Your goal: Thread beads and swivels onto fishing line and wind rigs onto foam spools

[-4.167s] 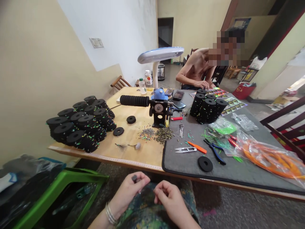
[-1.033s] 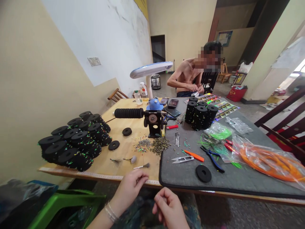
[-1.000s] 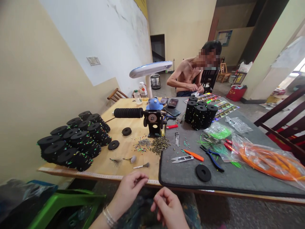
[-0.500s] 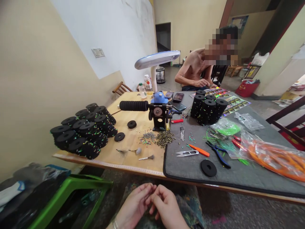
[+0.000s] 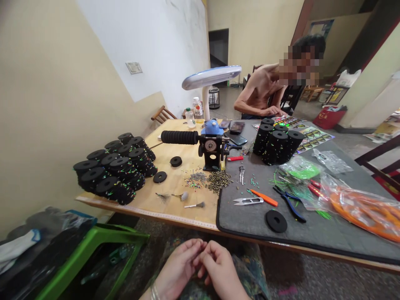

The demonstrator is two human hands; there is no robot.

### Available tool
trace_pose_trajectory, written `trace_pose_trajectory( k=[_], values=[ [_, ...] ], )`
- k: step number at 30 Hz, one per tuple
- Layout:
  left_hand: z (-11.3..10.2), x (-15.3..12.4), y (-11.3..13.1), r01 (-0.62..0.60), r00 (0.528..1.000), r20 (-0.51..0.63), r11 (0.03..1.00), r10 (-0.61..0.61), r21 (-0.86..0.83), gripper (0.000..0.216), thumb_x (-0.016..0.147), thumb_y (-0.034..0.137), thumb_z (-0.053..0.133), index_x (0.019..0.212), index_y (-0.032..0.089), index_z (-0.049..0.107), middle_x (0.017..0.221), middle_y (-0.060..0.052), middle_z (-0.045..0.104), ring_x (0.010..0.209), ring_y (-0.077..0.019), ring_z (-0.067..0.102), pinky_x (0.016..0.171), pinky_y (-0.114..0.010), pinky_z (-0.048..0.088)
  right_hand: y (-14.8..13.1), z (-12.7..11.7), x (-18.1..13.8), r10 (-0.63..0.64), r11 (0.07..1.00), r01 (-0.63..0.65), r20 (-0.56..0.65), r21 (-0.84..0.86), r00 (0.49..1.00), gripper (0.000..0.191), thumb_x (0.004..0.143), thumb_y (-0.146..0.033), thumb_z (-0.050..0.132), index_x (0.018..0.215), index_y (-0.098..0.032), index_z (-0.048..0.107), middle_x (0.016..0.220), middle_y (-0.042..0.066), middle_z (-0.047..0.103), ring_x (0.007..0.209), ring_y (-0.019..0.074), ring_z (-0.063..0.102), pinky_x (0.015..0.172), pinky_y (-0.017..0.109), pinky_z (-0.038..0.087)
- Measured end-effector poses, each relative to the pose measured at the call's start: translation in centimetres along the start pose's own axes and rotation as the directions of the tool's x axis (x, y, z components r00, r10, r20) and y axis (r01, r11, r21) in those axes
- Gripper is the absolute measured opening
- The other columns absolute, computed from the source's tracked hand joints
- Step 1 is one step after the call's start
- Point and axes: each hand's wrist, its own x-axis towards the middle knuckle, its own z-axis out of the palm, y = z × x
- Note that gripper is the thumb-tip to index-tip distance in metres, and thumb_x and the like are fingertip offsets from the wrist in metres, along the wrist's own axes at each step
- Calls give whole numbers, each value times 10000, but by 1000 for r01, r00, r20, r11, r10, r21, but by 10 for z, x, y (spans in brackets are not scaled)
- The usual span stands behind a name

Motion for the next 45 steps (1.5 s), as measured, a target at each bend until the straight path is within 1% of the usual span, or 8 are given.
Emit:
trace_pose_trajectory(
  k=[12, 17, 30, 37, 39, 41, 43, 45],
  values=[
    [4, -2, 3, -18, 1000, -16, 999, 19, 41, 369, 606, 421, 812, 743, 118, 651, 509, 37, 507, 449, -87, 426, 430, -232, 377, 0, -1, 2, -7, 1000, 7, 4, 0, 1000, 208, 762, -345, 544, 657, -172, 497, 649, 14, 635, 454, 80, 538, 349, 139, 356],
    [6, -3, 4, -29, 999, -29, 998, 31, 46, 380, 597, 424, 818, 748, 114, 659, 529, 29, 521, 472, -85, 424, 437, -222, 371, 0, -1, 1, 2, 1000, -2, -8, 8, 1000, 216, 753, -356, 555, 654, -173, 496, 605, -5, 612, 447, 78, 529, 353, 139, 359],
    [7, -3, 5, -41, 999, -26, 998, 43, 43, 377, 601, 422, 816, 746, 109, 666, 552, 20, 534, 475, -79, 415, 437, -216, 369, -5, -1, 0, 2, 1000, -2, 1, 5, 1000, 272, 751, -418, 576, 652, -177, 496, 670, 21, 656, 456, 84, 545, 358, 150, 352],
    [5, -2, 4, -54, 998, -35, 996, 56, 73, 350, 618, 408, 805, 758, 118, 670, 597, 10, 560, 501, -86, 431, 453, -212, 361, -3, 0, 1, 8, 1000, -8, -13, -7, 1000, 326, 746, -474, 587, 646, -180, 488, 617, -4, 609, 440, 85, 530, 351, 155, 352],
    [4, -2, 4, -81, 996, -30, 990, 85, 120, 325, 642, 404, 788, 757, 122, 675, 618, 1, 579, 527, -94, 456, 482, -211, 365, -2, 0, 1, 9, 1000, -10, -18, -9, 1000, 371, 739, -525, 593, 642, -186, 478, 569, -24, 573, 425, 84, 514, 349, 156, 348],
    [4, -3, 5, -133, 989, -32, 963, 144, 233, 299, 675, 400, 763, 751, 121, 687, 598, 0, 584, 532, -99, 465, 508, -211, 365, -1, -1, 2, 13, 1000, -13, -19, -5, 1000, 415, 730, -579, 593, 656, -188, 477, 570, -26, 572, 416, 79, 503, 351, 156, 345],
    [4, -5, 8, -194, 975, -26, 901, 221, 387, 279, 706, 399, 734, 745, 124, 704, 556, -1, 587, 525, -111, 478, 535, -220, 380, -1, -2, 3, 21, 1000, -21, -13, 4, 1000, 457, 718, -631, 586, 679, -190, 475, 593, -17, 597, 393, 68, 480, 348, 156, 332],
    [5, -8, 11, -259, 953, 0, 813, 303, 521, 246, 733, 385, 707, 747, 139, 723, 594, -30, 641, 580, -154, 543, 602, -246, 420, 0, -4, 4, 30, 1000, -30, -4, -1, 1000, 486, 710, -671, 569, 695, -197, 466, 560, -25, 595, 350, 55, 426, 341, 158, 307]
  ],
)
